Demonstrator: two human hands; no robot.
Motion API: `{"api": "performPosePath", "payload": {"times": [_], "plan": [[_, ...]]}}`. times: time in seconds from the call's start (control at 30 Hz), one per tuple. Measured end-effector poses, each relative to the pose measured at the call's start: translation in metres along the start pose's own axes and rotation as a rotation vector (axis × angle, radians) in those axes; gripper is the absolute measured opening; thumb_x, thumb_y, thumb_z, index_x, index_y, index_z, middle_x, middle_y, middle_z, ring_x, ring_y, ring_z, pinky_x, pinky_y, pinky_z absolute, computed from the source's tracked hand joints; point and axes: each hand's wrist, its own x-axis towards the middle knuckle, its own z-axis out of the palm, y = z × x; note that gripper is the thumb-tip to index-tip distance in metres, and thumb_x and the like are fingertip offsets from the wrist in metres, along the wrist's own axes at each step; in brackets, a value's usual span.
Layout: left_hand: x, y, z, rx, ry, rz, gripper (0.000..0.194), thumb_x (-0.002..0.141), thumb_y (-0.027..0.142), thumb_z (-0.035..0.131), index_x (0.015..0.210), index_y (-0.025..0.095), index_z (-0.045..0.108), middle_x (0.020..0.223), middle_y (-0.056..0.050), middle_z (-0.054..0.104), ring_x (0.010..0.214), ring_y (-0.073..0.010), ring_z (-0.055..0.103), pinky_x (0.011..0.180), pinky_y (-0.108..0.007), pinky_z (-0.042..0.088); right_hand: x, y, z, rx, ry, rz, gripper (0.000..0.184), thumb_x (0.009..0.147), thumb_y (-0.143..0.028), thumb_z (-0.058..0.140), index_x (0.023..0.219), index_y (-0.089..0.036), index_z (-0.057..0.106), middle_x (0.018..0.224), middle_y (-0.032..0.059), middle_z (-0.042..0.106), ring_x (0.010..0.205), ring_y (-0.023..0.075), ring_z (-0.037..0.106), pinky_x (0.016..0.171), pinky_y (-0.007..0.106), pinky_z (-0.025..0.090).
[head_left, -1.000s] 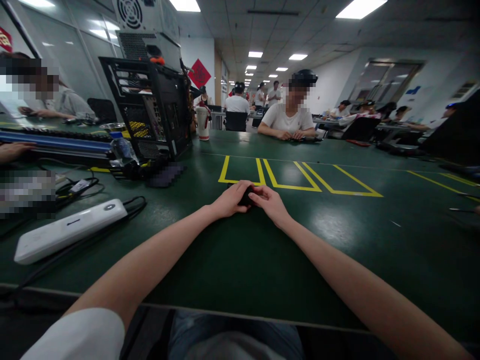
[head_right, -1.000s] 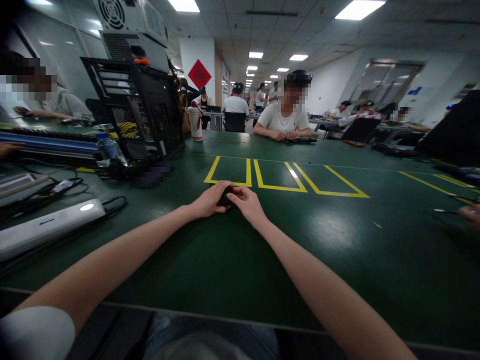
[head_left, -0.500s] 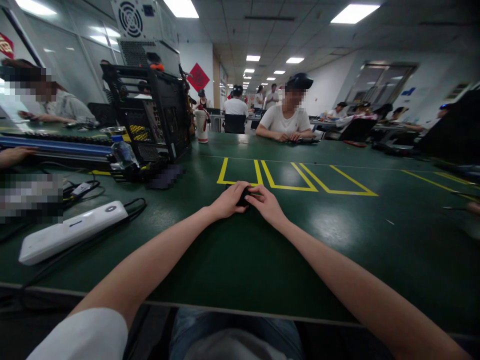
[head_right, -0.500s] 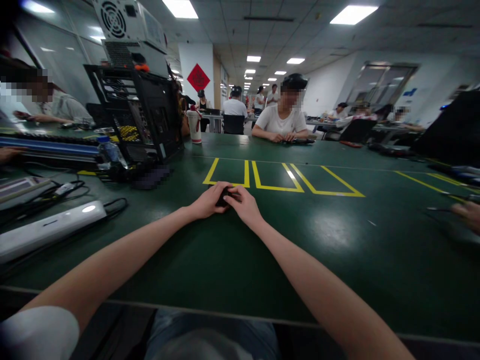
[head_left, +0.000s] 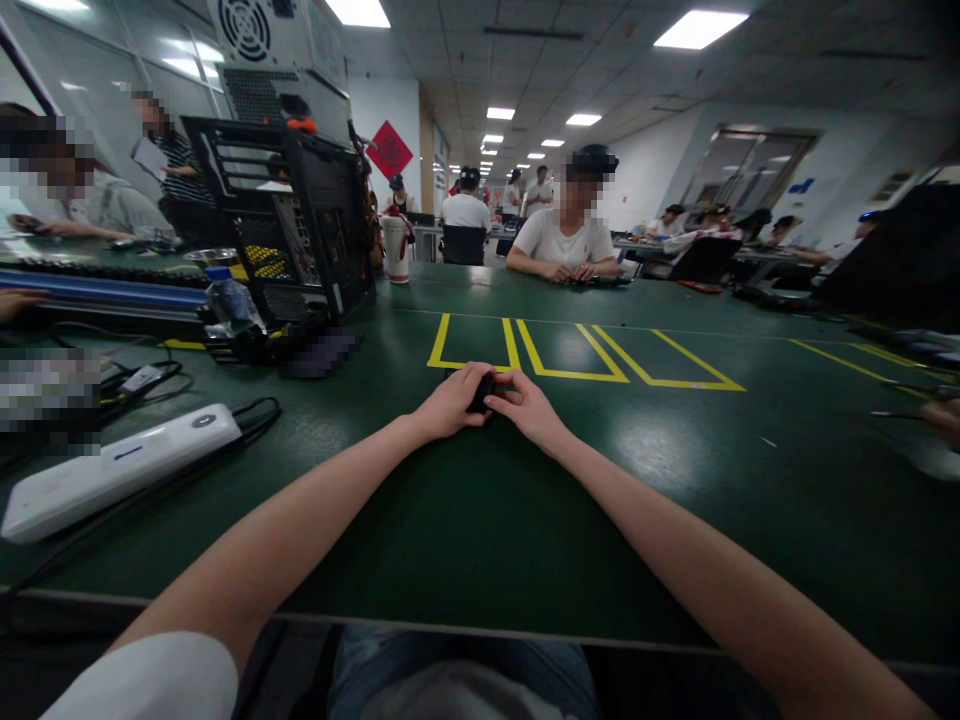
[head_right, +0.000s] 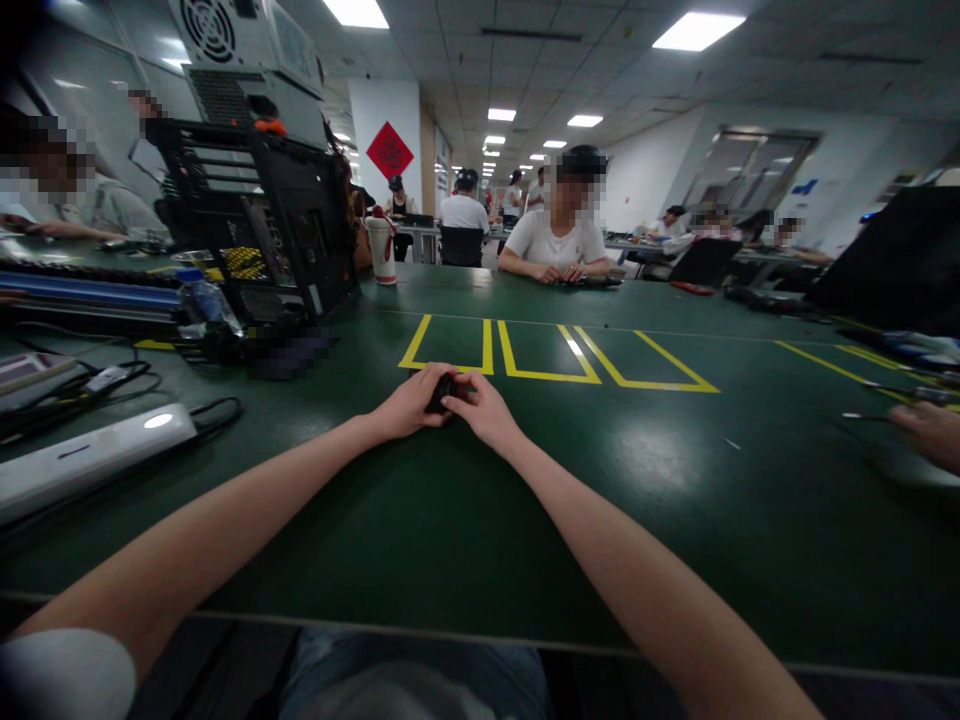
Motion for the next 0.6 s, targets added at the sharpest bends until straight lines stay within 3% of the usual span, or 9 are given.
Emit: {"api": "performPosePath", "payload": {"times": [0.13, 0.27, 0.37, 0.5, 0.6], "plan": [[-0.0009, 0.0014, -0.0009, -0.006, 0.006, 0.011, 0.058, 0.065, 0.019, 0.061, 0.116, 0.019, 0.034, 0.113, -0.009, 0.045, 0.103, -0.0241, 0.047, 0.087, -0.041, 0.04, -0.0009, -0.0007, 0.0015, 0.045, -0.005, -0.028, 0.03, 0.064, -0.026, 0.066, 0.088, -0.021, 0.049, 0.095, 0.0001, 0.054, 0.09, 0.0143, 0.057, 0.085, 0.033, 0.046], [-0.0001, 0.001, 0.0002, -0.005, 0.011, 0.003, 0.058, 0.065, 0.019, 0.062, 0.117, 0.019, 0.034, 0.113, -0.01, 0.045, 0.103, -0.0243, 0.047, 0.087, -0.042, 0.04, 0.0019, 0.0003, 0.004, -0.021, 0.094, -0.051, 0.023, 0.068, -0.033, 0.062, 0.084, -0.021, 0.051, 0.087, -0.0001, 0.056, 0.087, 0.0138, 0.056, 0.084, 0.034, 0.046], [0.0005, -0.0012, 0.003, 0.008, 0.019, -0.008, 0.059, 0.065, 0.019, 0.062, 0.116, 0.018, 0.034, 0.112, -0.01, 0.045, 0.103, -0.0247, 0.047, 0.087, -0.042, 0.04, 0.0044, 0.0017, 0.0042, -0.041, 0.118, -0.031, 0.028, 0.068, -0.033, 0.062, 0.091, -0.02, 0.052, 0.09, 0.0018, 0.058, 0.089, 0.0147, 0.055, 0.086, 0.035, 0.044], [0.0003, -0.0032, 0.0048, 0.018, 0.022, 0.002, 0.061, 0.064, 0.018, 0.062, 0.117, 0.019, 0.033, 0.113, -0.01, 0.044, 0.105, -0.0249, 0.046, 0.09, -0.043, 0.038, 0.0058, 0.0029, 0.0015, -0.061, 0.078, 0.068, 0.033, 0.069, -0.035, 0.061, 0.095, -0.016, 0.054, 0.094, 0.0059, 0.059, 0.09, 0.0171, 0.056, 0.087, 0.039, 0.043], [-0.0004, -0.0025, 0.0039, 0.02, 0.019, 0.007, 0.06, 0.064, 0.018, 0.062, 0.117, 0.018, 0.033, 0.113, -0.01, 0.044, 0.104, -0.0245, 0.046, 0.09, -0.042, 0.038, 0.0049, 0.0035, -0.0009, -0.038, 0.024, 0.035, 0.031, 0.066, -0.032, 0.064, 0.091, -0.017, 0.054, 0.093, 0.0044, 0.059, 0.088, 0.0166, 0.057, 0.087, 0.038, 0.043]]}}
